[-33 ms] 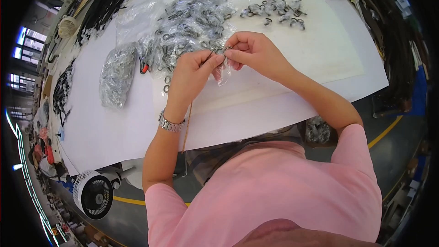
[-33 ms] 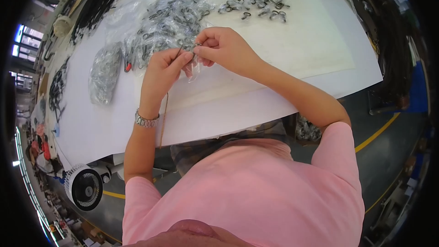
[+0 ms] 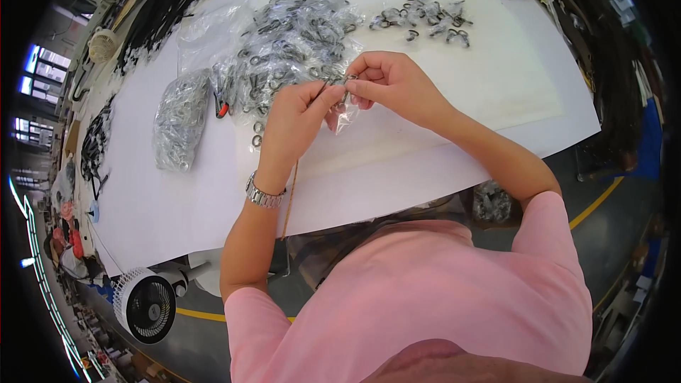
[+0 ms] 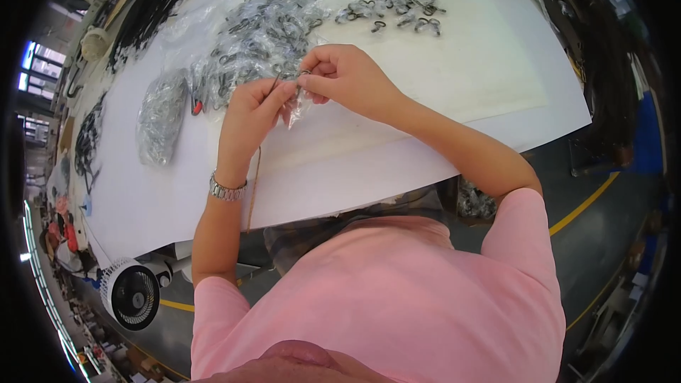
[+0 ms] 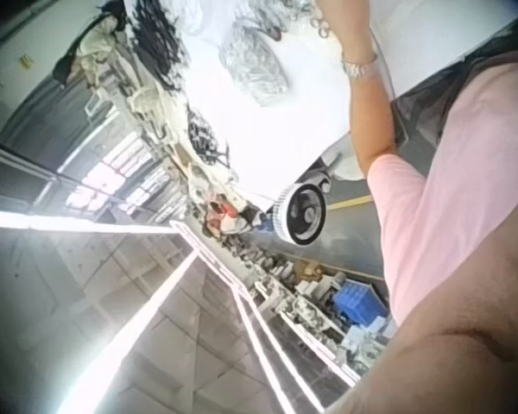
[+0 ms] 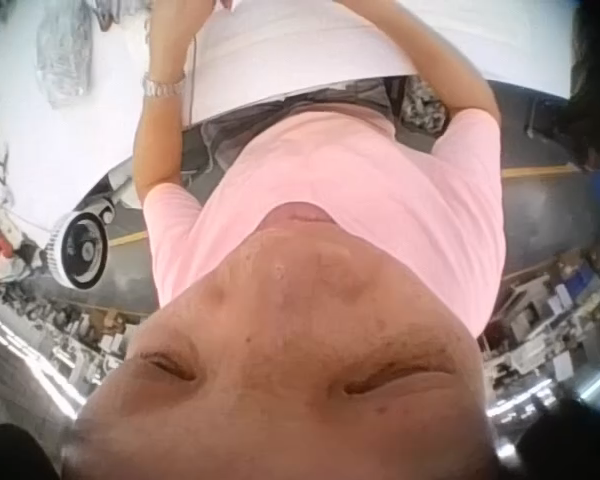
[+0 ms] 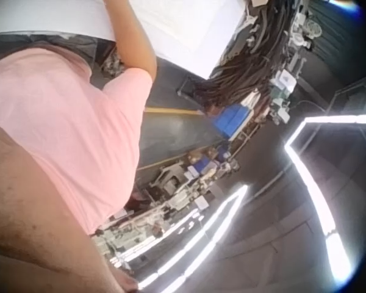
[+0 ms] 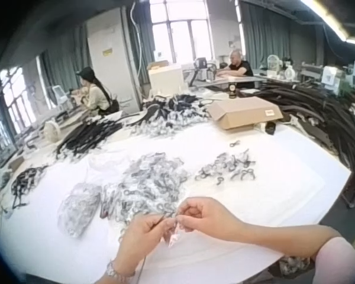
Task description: Threading a cord through small metal buckle components at a workstation.
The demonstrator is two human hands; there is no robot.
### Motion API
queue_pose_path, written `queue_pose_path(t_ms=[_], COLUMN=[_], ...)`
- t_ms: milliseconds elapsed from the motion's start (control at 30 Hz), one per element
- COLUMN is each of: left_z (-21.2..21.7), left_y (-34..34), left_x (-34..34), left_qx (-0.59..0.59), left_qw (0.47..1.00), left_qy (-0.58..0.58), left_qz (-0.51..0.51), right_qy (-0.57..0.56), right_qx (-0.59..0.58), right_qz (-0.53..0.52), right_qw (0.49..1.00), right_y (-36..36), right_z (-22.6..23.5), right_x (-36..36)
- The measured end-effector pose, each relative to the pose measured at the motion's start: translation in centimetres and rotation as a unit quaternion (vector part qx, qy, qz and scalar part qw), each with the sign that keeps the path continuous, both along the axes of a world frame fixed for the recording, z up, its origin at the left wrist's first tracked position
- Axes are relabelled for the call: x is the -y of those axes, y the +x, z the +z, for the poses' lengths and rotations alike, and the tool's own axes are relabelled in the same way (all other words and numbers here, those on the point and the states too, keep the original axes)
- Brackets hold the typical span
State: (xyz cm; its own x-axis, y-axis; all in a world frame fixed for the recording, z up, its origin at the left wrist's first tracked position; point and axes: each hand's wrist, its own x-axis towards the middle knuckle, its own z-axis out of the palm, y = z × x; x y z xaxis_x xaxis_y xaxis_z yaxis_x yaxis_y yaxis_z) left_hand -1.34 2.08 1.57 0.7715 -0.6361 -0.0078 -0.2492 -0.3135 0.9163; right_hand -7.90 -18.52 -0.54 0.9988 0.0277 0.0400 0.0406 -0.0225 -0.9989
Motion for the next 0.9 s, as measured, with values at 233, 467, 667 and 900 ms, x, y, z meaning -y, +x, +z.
queue_pose_path(t_ms=[233,467,667,900], left_z=[-1.1,-1.4,-1.6,-1.4], left_y=[-0.2,-0.6,-0.6,-0.4], left_x=[-0.2,0.7,0.8,0.3], left_qx=[-0.081,-0.149,-0.219,-0.283], left_qw=[0.996,0.982,0.965,0.946], left_qy=[-0.038,-0.112,-0.124,-0.129], left_qz=[0.027,-0.020,-0.075,-0.095], right_qy=[0.011,-0.139,-0.374,-0.074], right_qx=[0.007,0.069,0.210,0.072], right_qz=[0.011,-0.057,-0.119,-0.140], right_qw=[1.000,0.986,0.895,0.985], right_y=[0.0,-0.7,-0.9,-0.5], right_z=[0.1,1.1,0.7,1.4], right_x=[-0.5,-0.7,-0.6,-0.4])
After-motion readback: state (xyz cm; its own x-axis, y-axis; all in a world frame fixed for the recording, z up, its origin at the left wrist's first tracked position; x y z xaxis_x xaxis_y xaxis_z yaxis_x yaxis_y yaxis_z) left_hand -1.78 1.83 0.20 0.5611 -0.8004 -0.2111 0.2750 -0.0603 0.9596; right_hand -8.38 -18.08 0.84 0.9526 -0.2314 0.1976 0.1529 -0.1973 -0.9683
